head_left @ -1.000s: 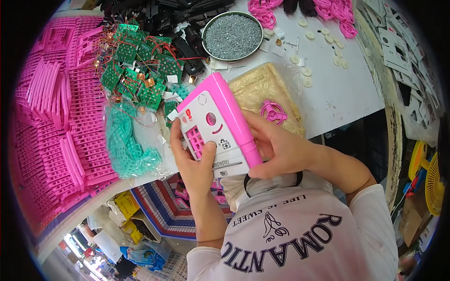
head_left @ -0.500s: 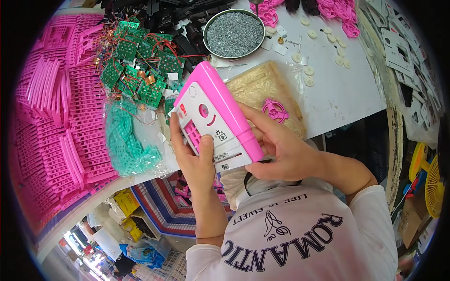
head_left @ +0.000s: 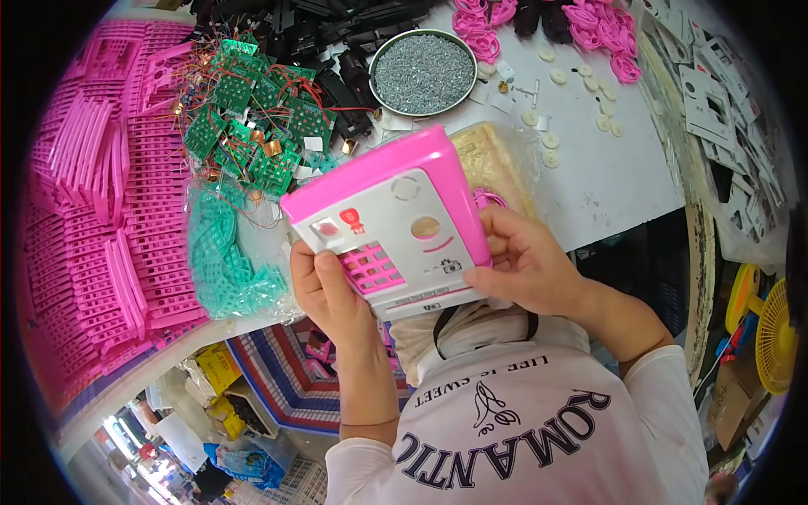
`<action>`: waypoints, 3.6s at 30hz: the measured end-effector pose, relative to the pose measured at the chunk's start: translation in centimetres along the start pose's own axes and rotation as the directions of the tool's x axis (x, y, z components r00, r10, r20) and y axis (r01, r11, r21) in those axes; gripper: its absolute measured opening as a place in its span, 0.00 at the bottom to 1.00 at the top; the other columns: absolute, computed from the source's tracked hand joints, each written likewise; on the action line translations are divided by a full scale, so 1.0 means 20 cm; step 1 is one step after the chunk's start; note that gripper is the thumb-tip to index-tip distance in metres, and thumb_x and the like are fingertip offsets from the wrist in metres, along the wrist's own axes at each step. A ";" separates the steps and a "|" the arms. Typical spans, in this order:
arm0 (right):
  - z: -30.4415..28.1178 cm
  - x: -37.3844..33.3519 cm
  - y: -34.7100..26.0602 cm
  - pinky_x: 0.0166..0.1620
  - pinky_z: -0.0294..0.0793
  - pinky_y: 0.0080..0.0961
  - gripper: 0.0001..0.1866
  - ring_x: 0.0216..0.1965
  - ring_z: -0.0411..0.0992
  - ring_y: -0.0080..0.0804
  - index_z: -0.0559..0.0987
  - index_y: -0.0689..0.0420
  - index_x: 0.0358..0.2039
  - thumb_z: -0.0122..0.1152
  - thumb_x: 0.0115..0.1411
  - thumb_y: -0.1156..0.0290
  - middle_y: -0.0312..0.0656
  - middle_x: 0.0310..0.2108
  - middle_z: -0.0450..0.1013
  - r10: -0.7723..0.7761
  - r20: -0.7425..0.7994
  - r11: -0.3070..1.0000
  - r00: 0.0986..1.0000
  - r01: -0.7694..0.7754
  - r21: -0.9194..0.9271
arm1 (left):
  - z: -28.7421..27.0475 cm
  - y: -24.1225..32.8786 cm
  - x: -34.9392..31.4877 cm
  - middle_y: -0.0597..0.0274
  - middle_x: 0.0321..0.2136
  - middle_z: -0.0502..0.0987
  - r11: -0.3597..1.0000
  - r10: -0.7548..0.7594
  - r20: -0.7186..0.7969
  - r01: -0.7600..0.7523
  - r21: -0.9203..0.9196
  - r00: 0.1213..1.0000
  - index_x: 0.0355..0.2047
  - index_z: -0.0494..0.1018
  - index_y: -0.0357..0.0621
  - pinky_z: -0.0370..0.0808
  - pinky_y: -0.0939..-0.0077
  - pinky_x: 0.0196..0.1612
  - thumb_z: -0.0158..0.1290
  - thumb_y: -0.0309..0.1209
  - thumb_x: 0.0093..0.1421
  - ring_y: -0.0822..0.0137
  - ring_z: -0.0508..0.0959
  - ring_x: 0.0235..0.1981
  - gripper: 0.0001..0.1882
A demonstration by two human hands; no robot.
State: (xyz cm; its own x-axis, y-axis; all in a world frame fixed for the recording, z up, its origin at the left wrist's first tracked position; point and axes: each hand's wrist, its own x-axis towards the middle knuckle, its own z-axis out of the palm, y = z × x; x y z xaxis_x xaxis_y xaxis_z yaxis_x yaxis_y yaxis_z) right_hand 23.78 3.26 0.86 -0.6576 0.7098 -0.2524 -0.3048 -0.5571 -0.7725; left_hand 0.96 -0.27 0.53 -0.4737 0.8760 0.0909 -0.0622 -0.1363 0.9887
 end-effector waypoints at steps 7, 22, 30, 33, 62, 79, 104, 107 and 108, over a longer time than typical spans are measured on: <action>-0.08 0.00 -0.09 0.45 0.78 0.19 0.19 0.42 0.77 0.18 0.75 0.65 0.53 0.66 0.64 0.73 0.41 0.42 0.80 -0.078 0.008 0.967 0.997 0.077 -0.244 | 0.02 0.05 0.02 0.60 0.43 0.78 0.999 0.023 0.103 -0.026 0.022 0.994 0.53 0.73 0.31 0.73 0.76 0.47 0.53 0.45 0.71 0.73 0.77 0.43 0.26; -0.05 0.14 -0.09 0.35 0.77 0.17 0.15 0.32 0.77 0.17 0.83 0.66 0.41 0.64 0.69 0.64 0.38 0.32 0.82 -0.452 -0.277 0.887 0.848 0.392 -0.246 | 0.09 0.07 0.03 0.71 0.25 0.71 0.984 -0.068 0.182 0.036 0.173 0.981 0.31 0.72 0.37 0.64 0.82 0.31 0.44 0.45 0.75 0.80 0.65 0.27 0.23; -0.07 0.14 -0.08 0.40 0.78 0.21 0.17 0.36 0.77 0.20 0.83 0.66 0.42 0.63 0.69 0.61 0.40 0.35 0.82 -0.351 -0.317 0.934 0.881 0.307 -0.183 | -0.06 -0.02 -0.13 0.63 0.33 0.78 0.838 -0.049 0.261 -0.102 0.536 0.964 0.38 0.77 0.33 0.70 0.74 0.41 0.41 0.43 0.77 0.73 0.74 0.34 0.24; -0.10 0.11 -0.14 0.43 0.79 0.22 0.18 0.39 0.78 0.22 0.78 0.66 0.50 0.66 0.66 0.65 0.42 0.38 0.82 -0.265 -0.239 0.950 0.934 0.211 -0.231 | -0.05 -0.05 -0.09 0.64 0.31 0.76 0.855 0.058 0.273 -0.188 0.483 0.960 0.36 0.76 0.34 0.70 0.74 0.40 0.42 0.42 0.76 0.73 0.73 0.33 0.23; -0.48 0.11 -0.07 0.64 0.68 0.47 0.29 0.67 0.61 0.54 0.79 0.61 0.53 0.70 0.53 0.60 0.45 0.65 0.68 -0.360 0.459 -0.188 0.812 0.418 -0.889 | -0.02 -0.13 0.17 0.52 0.55 0.76 0.466 0.204 0.713 -0.707 0.533 0.671 0.44 0.80 0.44 0.68 0.55 0.59 0.59 0.21 0.52 0.48 0.74 0.55 0.18; -0.72 0.34 -0.36 0.42 0.76 0.36 0.09 0.38 0.74 0.42 0.83 0.55 0.39 0.68 0.58 0.68 0.39 0.32 0.77 -0.335 0.200 -0.445 0.921 0.033 -0.895 | 0.16 -0.10 0.00 0.61 0.54 0.78 0.511 0.007 0.840 -0.724 0.463 0.543 0.52 0.78 0.47 0.57 0.45 0.68 0.66 0.31 0.52 0.53 0.73 0.59 0.25; -0.12 0.02 -0.13 0.34 0.74 0.25 0.11 0.30 0.74 0.31 0.84 0.58 0.36 0.77 0.52 0.73 0.40 0.32 0.77 -0.510 0.093 0.422 0.855 0.343 -0.839 | 0.24 0.01 -0.12 0.56 0.39 0.81 0.763 -0.477 0.448 0.609 -0.216 0.756 0.42 0.71 0.35 0.82 0.78 0.35 0.53 0.18 0.68 0.70 0.81 0.31 0.04; -0.08 0.02 -0.11 0.33 0.74 0.27 0.10 0.31 0.75 0.31 0.84 0.59 0.35 0.75 0.53 0.73 0.40 0.30 0.77 -0.459 0.052 0.430 0.887 0.273 -0.861 | 0.29 -0.04 -0.18 0.56 0.38 0.80 0.943 -0.221 0.333 0.288 -0.167 0.917 0.41 0.72 0.36 0.81 0.78 0.34 0.56 0.17 0.65 0.70 0.81 0.34 0.07; -0.08 0.02 -0.10 0.33 0.74 0.27 0.09 0.30 0.75 0.32 0.84 0.59 0.35 0.74 0.54 0.74 0.40 0.29 0.77 -0.468 0.021 0.470 0.883 0.270 -0.841 | 0.28 -0.06 -0.18 0.55 0.38 0.80 0.993 -0.089 0.347 0.112 -0.046 0.933 0.41 0.73 0.36 0.80 0.78 0.34 0.57 0.16 0.63 0.70 0.80 0.34 0.08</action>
State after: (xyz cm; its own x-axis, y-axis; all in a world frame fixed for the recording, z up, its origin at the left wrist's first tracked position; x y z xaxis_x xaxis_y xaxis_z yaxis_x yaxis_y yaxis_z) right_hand 25.18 5.34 1.43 -0.4528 0.8786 0.1514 0.2588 0.2921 -0.9207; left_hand 7.65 -0.65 -0.35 -0.1314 0.9906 0.0381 -0.1549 -0.0585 0.9862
